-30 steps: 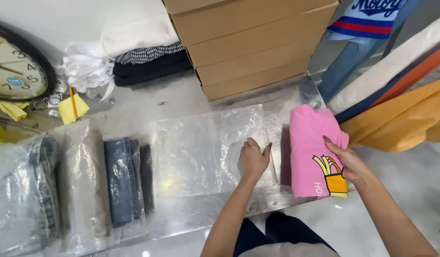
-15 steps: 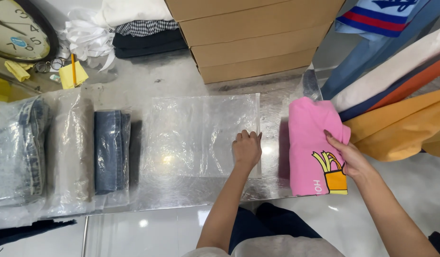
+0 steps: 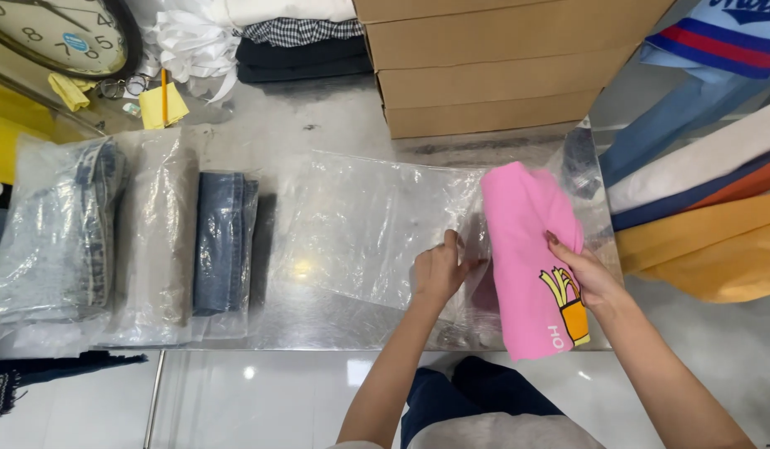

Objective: The person places folded clothing items, including jeans and a pink t-shirt, into clear plastic bags on a metal table. They seal the bags and arrange them in a row.

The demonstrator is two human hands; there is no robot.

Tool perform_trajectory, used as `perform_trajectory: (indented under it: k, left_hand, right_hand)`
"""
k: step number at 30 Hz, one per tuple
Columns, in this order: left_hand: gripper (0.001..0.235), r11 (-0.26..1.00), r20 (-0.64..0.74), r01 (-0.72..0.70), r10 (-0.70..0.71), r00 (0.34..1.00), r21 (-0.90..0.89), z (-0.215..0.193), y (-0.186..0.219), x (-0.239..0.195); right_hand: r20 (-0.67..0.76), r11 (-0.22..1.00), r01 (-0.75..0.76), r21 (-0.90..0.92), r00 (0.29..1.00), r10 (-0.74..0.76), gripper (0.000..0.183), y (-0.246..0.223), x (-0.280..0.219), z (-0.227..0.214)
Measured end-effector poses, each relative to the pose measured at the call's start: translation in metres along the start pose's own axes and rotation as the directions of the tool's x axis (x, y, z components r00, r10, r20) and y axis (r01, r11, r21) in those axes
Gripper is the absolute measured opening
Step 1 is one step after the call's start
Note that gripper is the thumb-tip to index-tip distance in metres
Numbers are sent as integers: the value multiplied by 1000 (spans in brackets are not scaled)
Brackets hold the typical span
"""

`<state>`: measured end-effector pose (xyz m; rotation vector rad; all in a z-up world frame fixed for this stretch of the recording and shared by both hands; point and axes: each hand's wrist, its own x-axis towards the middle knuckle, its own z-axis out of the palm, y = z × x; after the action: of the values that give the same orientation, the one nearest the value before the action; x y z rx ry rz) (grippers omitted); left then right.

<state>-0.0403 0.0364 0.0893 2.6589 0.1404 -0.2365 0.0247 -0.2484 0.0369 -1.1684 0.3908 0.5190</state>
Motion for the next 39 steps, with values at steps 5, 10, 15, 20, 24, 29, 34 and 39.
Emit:
perform_trajectory:
  k: [5, 10, 15, 20, 24, 29, 34, 39]
  left_hand:
    - [33, 983, 3, 64, -64, 998, -173, -8, -19, -4]
    - [24, 899, -74, 98, -143, 987, -427, -39, -31, -10]
    - [23, 977, -278, -154, 109, 954, -148, -52, -20, -27]
    - [21, 921, -469, -369, 384, 795, 128, -24, -8, -47]
    - [29, 878, -484, -461, 461, 744, 128, -8, -5, -68]
    - [32, 851, -426, -519, 441, 790, -82, -47, -28, -105]
    - [43, 966, -425, -120, 12, 905, -227, -92, -100, -139]
    - [100, 453, 527, 502, -82, 846, -737, -94, -136, -177]
  right_hand:
    - [136, 965, -22, -263, 989, 60, 44, 0, -36, 37]
    - [169, 876, 18, -481, 983, 72, 41, -23, -83, 73]
    - [195, 719, -12, -695, 959, 204, 41, -45, -124, 124]
    - [256, 691, 74, -719, 953, 164, 43, -29, -100, 154]
    - [279, 750, 147, -644, 959, 52, 51, -1, -60, 174]
    - [210, 933, 28, -359, 976, 52, 61, 26, -15, 192]
    - [164, 940, -68, -333, 978, 129, 53, 28, -14, 207]
    - [162, 933, -122, -339, 969, 186, 74, 30, -15, 222]
